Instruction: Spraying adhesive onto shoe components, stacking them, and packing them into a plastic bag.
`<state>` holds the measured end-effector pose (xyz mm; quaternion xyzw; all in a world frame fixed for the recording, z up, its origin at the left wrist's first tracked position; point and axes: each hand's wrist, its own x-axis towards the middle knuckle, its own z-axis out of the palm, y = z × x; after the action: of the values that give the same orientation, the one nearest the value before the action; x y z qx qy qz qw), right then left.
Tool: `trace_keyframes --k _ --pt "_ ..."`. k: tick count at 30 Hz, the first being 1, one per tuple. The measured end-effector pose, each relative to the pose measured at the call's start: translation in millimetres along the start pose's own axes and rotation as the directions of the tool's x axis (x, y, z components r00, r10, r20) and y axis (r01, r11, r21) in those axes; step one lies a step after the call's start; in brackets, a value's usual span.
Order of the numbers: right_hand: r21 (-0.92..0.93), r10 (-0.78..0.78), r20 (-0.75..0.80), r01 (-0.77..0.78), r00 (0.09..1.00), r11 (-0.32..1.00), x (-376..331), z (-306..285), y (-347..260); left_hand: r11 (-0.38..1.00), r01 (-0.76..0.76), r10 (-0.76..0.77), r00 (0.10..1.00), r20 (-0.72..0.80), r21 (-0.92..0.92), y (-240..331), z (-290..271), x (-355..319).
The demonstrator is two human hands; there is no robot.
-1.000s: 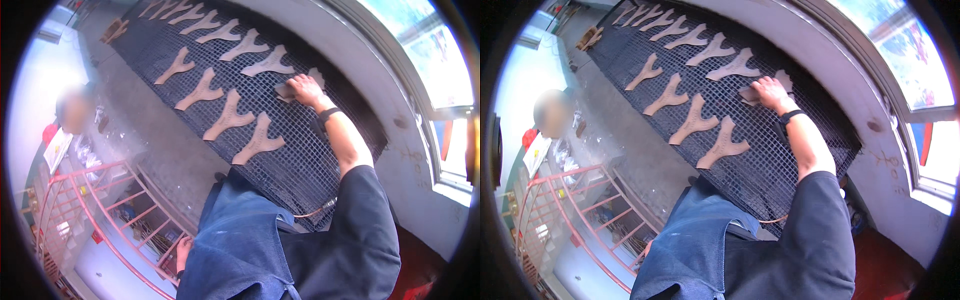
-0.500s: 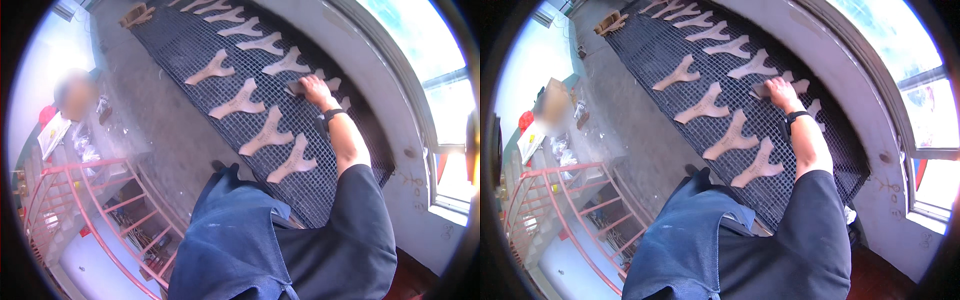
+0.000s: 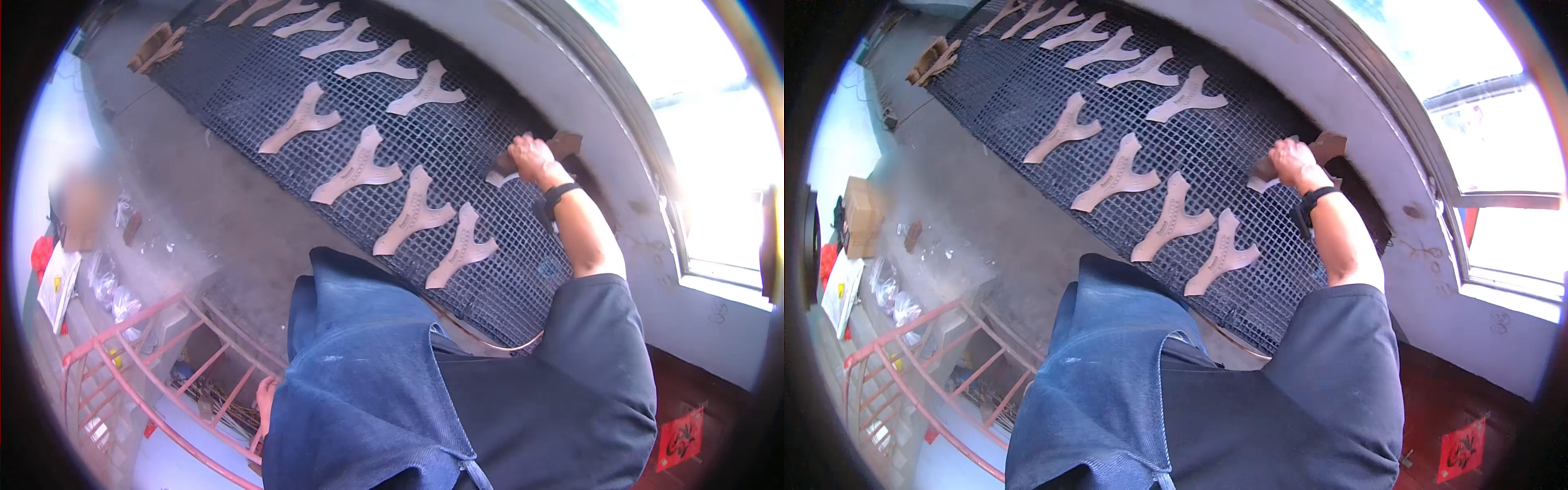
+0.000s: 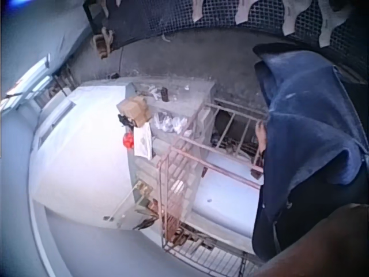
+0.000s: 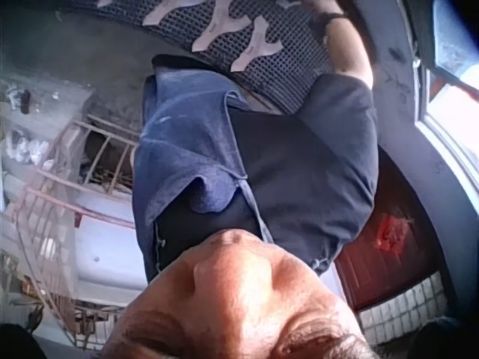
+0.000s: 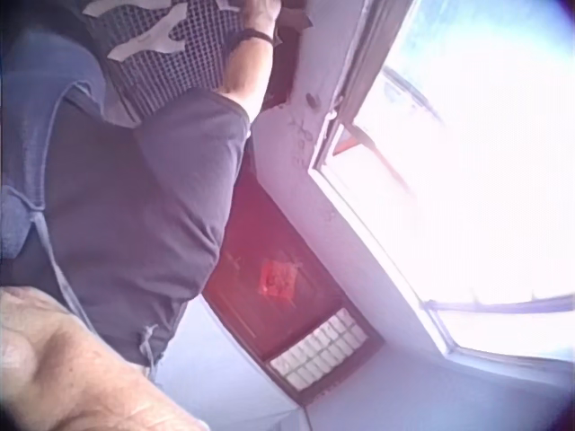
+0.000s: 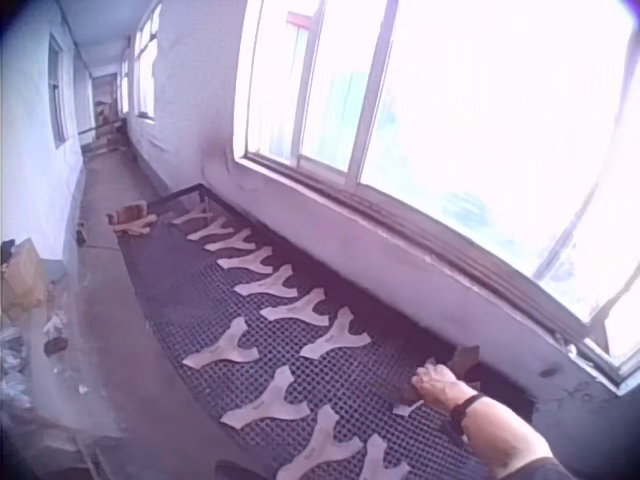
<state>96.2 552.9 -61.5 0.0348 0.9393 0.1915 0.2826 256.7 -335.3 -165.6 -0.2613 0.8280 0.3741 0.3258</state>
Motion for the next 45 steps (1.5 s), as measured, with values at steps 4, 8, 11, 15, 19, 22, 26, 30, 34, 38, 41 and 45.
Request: trace_keyframes --k 4,8,11,15,19,22,26,30,34,38,41,45 --pt "0.205 -0.019 -0.305 0.085 0.952 0.975 -20 48 -25 1.0 -0.016 0.015 0.992 0.127 0.007 -19 30 7" --pt "0.373 0.115 -0.367 0.033 0.923 0.927 -29 60 -35 1.0 -0.006 0.004 0.974 0.228 0.007 88 37 -35" --pt "0.321 0.119 -0.344 -0.003 0.931 0.947 -14 40 -36 0.956 -0.235 0.225 0.972 0.072 0.174 -8 32 -24" --pt "0.339 0.129 -0.467 0.043 0.875 0.94 6 45 -39 0.958 0.183 -0.183 0.983 0.018 -0.222 18 28 -36" --pt "0.366 0.198 -0.536 0.014 0.821 0.931 70 -24 -69 0.956 0.117 -0.139 0.988 -0.065 -0.27 -5 13 -32" --pt "0.347 0.129 -0.602 0.113 0.788 0.931 142 -60 -92 0.983 0.15 -0.158 0.985 -0.073 -0.107 -36 4 -20" --pt "0.238 -0.047 -0.586 0.228 0.809 0.944 202 -83 -103 0.984 0.112 -0.128 0.986 -0.111 -0.142 -26 -19 -5" --pt "0.335 -0.034 -0.422 0.191 0.906 0.923 206 -104 -105 0.982 0.059 -0.087 0.985 -0.152 -0.181 -26 -31 12" --pt "0.331 0.007 -0.328 0.107 0.945 0.937 214 -103 -80 0.938 0.119 -0.147 0.987 -0.062 -0.326 -22 -42 57" --pt "0.425 0.066 -0.581 0.234 0.811 0.874 263 -181 -101 0.99 -0.059 0.058 0.998 -0.014 -0.131 15 -55 70" --pt "0.324 -0.065 -0.69 0.387 0.721 0.863 320 -220 -111 0.98 -0.066 0.079 0.995 0.065 -0.189 25 -63 94" --pt "0.293 -0.226 -0.417 0.365 0.881 0.884 354 -212 -110 0.959 0.184 -0.18 0.983 0.037 -0.218 191 -120 109"
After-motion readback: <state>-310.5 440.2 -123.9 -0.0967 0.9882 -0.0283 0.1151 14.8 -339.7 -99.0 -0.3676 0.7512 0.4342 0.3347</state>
